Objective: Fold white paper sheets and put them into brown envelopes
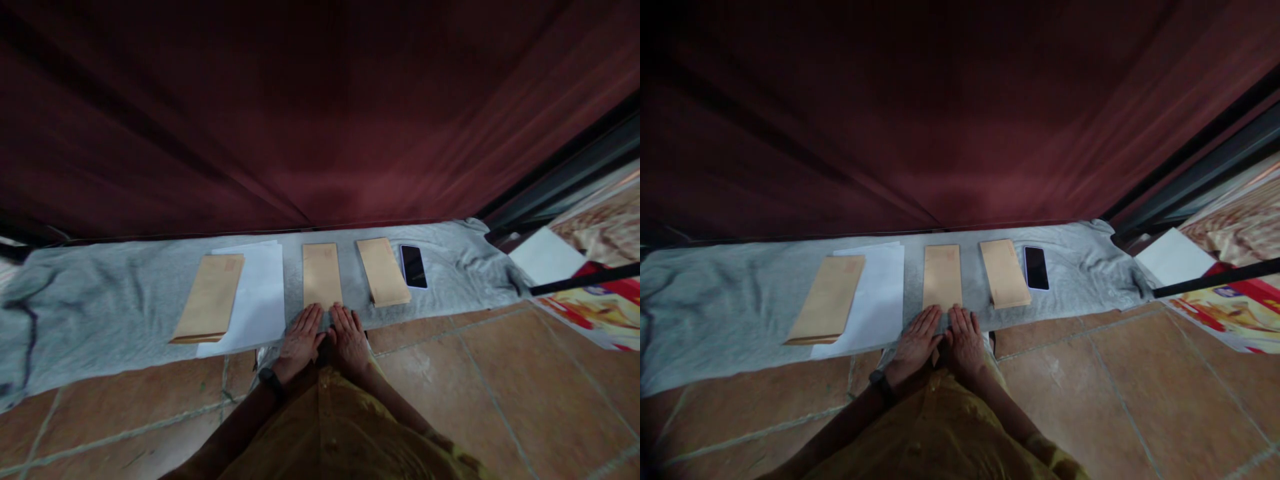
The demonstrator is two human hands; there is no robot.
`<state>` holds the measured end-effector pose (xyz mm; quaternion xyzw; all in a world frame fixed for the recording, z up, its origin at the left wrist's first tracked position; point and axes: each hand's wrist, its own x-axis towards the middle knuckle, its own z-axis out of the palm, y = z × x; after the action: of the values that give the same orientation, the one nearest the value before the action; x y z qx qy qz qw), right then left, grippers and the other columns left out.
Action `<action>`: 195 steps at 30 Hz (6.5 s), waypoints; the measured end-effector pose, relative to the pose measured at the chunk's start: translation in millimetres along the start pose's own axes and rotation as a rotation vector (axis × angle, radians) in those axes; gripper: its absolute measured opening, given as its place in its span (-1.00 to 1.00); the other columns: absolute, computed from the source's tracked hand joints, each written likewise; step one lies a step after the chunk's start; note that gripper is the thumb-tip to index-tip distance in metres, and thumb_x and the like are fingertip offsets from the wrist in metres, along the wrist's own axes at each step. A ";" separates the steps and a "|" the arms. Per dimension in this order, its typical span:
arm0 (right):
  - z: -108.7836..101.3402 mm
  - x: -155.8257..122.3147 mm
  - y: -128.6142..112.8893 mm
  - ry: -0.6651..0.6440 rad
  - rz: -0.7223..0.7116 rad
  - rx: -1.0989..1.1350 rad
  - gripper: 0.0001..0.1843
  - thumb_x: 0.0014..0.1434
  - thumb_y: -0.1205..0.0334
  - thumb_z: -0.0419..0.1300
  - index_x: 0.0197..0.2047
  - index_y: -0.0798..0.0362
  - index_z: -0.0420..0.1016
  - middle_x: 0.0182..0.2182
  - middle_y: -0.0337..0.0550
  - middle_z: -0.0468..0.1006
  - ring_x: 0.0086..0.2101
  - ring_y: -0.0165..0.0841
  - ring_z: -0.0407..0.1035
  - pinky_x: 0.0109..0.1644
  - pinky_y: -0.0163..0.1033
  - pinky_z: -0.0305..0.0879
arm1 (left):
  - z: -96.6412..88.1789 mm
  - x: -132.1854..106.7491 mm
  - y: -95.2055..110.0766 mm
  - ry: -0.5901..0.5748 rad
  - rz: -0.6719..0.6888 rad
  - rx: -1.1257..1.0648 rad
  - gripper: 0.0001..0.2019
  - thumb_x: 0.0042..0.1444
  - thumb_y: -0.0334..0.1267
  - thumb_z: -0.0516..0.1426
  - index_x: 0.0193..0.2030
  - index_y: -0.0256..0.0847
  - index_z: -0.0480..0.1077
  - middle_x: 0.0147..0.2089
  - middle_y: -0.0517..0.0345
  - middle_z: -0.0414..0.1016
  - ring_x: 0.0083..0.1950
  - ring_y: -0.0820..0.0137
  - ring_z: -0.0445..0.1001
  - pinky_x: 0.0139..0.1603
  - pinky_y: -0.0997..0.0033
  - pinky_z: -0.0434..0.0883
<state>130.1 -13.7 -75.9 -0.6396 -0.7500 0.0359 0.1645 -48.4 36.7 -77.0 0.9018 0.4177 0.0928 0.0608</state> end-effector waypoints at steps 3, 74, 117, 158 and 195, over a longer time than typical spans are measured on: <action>0.5 -3.1 3.0 0.029 0.028 -0.017 -0.38 0.43 0.19 -0.06 0.48 0.13 -0.04 0.39 0.03 0.18 0.37 -0.19 0.01 0.41 0.11 -0.02 | -1.4 -4.7 -4.3 0.024 -0.015 0.029 -0.41 0.37 -0.08 -0.05 0.44 -0.37 0.08 0.46 -0.13 0.17 0.49 0.17 0.08 0.44 0.07 0.18; -1.0 14.6 4.9 0.010 -0.055 -0.025 -0.38 0.44 0.16 -0.06 0.48 0.15 -0.03 0.38 0.08 0.19 0.36 -0.20 0.04 0.41 0.07 0.00 | -2.1 0.2 15.9 -0.023 -0.178 0.059 -0.37 0.32 -0.13 -0.05 0.44 -0.44 0.05 0.46 -0.21 0.14 0.50 0.15 0.06 0.45 0.08 0.16; 1.2 13.1 6.3 0.035 -0.023 -0.034 -0.38 0.41 0.25 -0.05 0.48 0.13 -0.01 0.39 0.02 0.17 0.34 -0.16 0.10 0.39 0.06 0.01 | 12.4 137.0 -36.0 0.195 -0.282 0.049 -0.34 0.36 -0.04 -0.12 0.44 -0.51 0.00 0.46 -0.34 0.10 0.52 0.07 -0.02 0.46 -0.08 0.05; 9.3 15.5 15.6 0.095 -0.146 0.008 -0.46 0.43 0.24 -0.09 0.41 0.15 0.18 0.30 0.06 0.34 0.32 -0.18 0.14 0.42 0.10 -0.06 | 10.2 6.1 27.9 -0.058 -0.033 0.122 -0.30 0.24 -0.26 -0.04 0.49 -0.45 -0.09 0.51 -0.25 -0.02 0.54 0.12 -0.08 0.48 0.00 0.01; -5.4 3.2 17.3 0.099 -0.075 -0.042 -0.37 0.43 0.28 -0.10 0.49 0.19 -0.11 0.38 0.11 0.18 0.37 -0.18 0.01 0.39 0.12 0.05 | 10.3 -7.4 15.9 -0.039 -0.116 0.165 -0.17 0.23 -0.21 0.07 0.52 -0.38 -0.27 0.51 -0.32 -0.05 0.52 0.02 -0.06 0.48 -0.09 0.03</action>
<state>147.6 -8.3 -74.8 -0.6153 -0.7651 -0.0177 0.1890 -39.0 20.5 -85.0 0.8796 0.4742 0.0370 -0.0001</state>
